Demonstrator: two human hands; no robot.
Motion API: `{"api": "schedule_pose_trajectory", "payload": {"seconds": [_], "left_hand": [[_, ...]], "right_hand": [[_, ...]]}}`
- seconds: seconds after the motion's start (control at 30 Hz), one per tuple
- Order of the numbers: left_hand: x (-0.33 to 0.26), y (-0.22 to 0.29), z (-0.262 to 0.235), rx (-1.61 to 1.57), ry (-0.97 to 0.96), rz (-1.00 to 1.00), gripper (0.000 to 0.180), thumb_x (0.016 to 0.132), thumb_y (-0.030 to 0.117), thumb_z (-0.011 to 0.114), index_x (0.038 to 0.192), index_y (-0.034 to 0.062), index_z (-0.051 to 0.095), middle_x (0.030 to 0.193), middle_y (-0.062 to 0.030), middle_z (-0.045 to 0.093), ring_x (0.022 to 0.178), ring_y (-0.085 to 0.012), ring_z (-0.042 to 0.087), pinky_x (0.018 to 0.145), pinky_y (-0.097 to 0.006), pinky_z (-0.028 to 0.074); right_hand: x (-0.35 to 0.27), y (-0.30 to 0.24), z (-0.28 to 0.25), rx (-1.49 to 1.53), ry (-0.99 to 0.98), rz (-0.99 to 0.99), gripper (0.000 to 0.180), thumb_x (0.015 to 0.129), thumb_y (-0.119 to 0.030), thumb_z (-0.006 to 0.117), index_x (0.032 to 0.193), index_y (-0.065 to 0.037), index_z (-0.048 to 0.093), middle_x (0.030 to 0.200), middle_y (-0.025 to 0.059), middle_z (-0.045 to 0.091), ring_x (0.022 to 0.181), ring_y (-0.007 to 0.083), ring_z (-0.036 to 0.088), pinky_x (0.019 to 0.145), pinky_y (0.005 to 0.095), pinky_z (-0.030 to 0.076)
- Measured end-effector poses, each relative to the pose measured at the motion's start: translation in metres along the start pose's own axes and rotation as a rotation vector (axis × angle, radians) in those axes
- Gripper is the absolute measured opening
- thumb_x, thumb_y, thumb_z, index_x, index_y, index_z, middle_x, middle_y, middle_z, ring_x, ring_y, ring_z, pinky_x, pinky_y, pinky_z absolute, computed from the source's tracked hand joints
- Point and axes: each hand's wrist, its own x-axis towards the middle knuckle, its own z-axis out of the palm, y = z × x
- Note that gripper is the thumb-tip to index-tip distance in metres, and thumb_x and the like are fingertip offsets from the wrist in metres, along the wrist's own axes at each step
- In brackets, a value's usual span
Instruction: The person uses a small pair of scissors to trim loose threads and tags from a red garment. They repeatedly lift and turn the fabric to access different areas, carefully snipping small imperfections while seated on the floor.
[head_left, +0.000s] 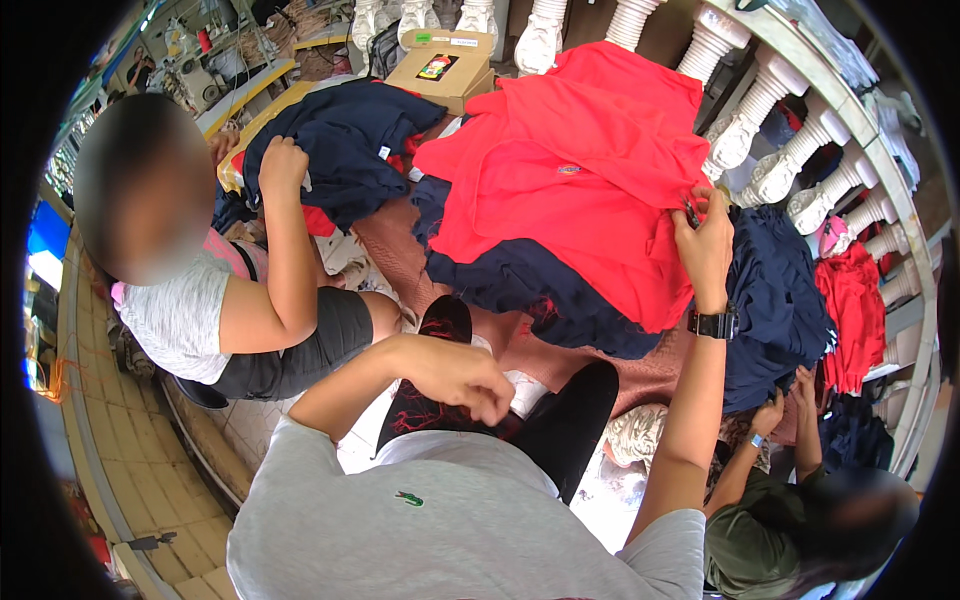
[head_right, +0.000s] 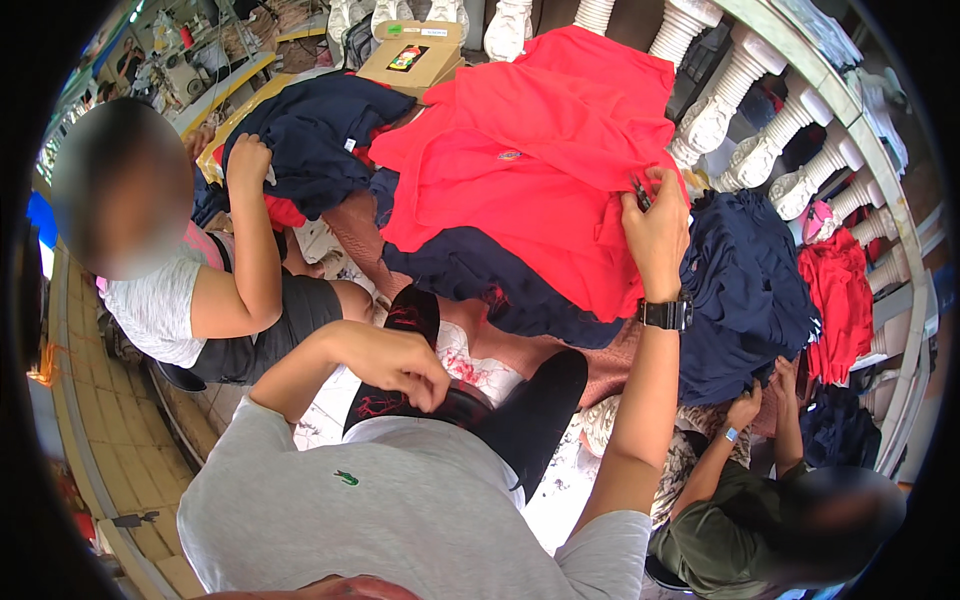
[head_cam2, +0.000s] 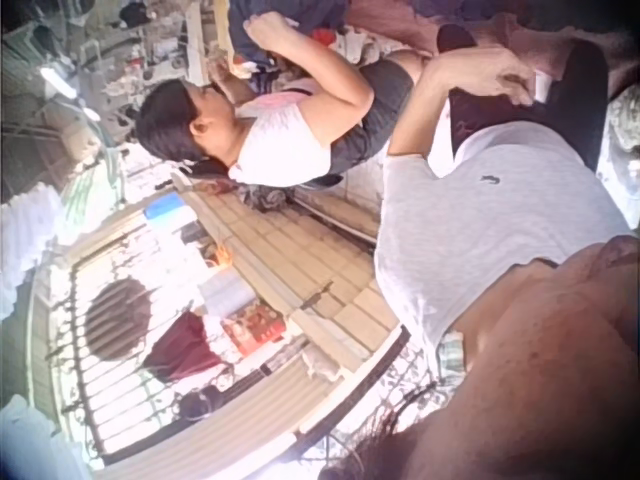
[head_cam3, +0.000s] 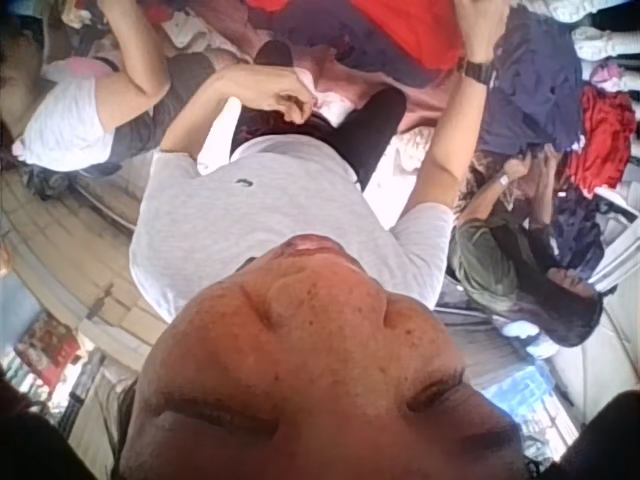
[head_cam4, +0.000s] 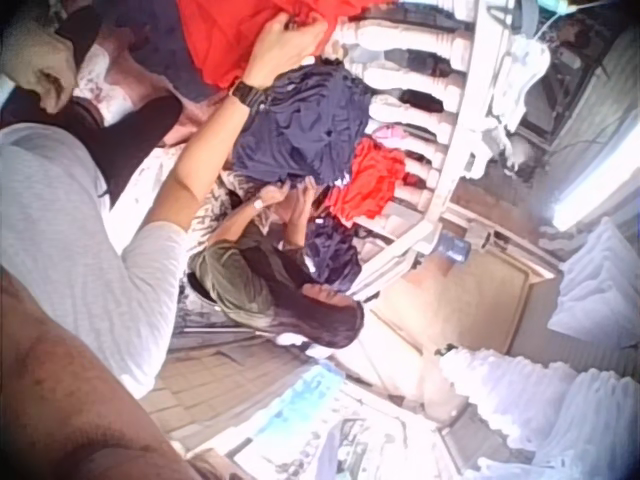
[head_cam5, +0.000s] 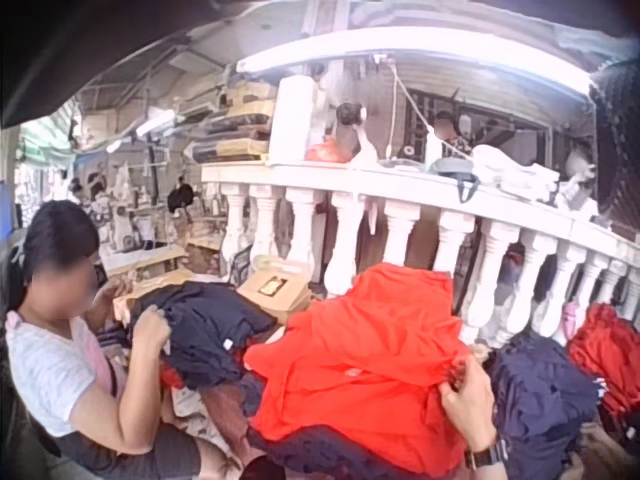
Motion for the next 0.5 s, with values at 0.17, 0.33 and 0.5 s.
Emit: {"api": "schedule_pose_trajectory", "payload": {"seconds": [0.17,0.33,0.5], "left_hand": [[0.056,0.005,-0.047,0.551,0.871,0.152,0.029,0.088,0.016,0.072,0.112,0.0039,0.062,0.112,-0.0138,0.059,0.114,-0.0329,0.056,0.102,-0.041,0.042],[0.111,-0.049,-0.092,0.689,1.002,-0.108,0.036,0.081,0.016,0.08,0.107,0.0023,0.059,0.105,-0.0163,0.058,0.107,-0.0371,0.057,0.092,-0.046,0.047],[0.076,-0.006,-0.115,0.702,1.318,0.192,0.015,0.083,-0.008,0.06,0.09,0.0002,0.05,0.094,-0.0148,0.058,0.089,-0.0263,0.06,0.084,-0.035,0.048]], "right_hand": [[-0.004,-0.007,0.003,-0.004,0.027,0.059,0.043,0.084,-0.019,0.072,0.121,-0.004,0.057,0.104,0.0224,0.07,0.097,0.0414,0.067,0.08,0.0481,0.052],[-0.006,-0.027,0.019,-0.002,0.073,0.051,0.045,0.082,-0.013,0.072,0.123,-0.005,0.055,0.099,0.0264,0.068,0.095,0.0445,0.066,0.078,0.051,0.051],[-0.006,-0.001,-0.012,-0.007,0.343,-0.012,0.033,0.073,0.0,0.065,0.105,-0.008,0.064,0.096,0.0119,0.07,0.086,0.035,0.068,0.073,0.0446,0.051]]}}
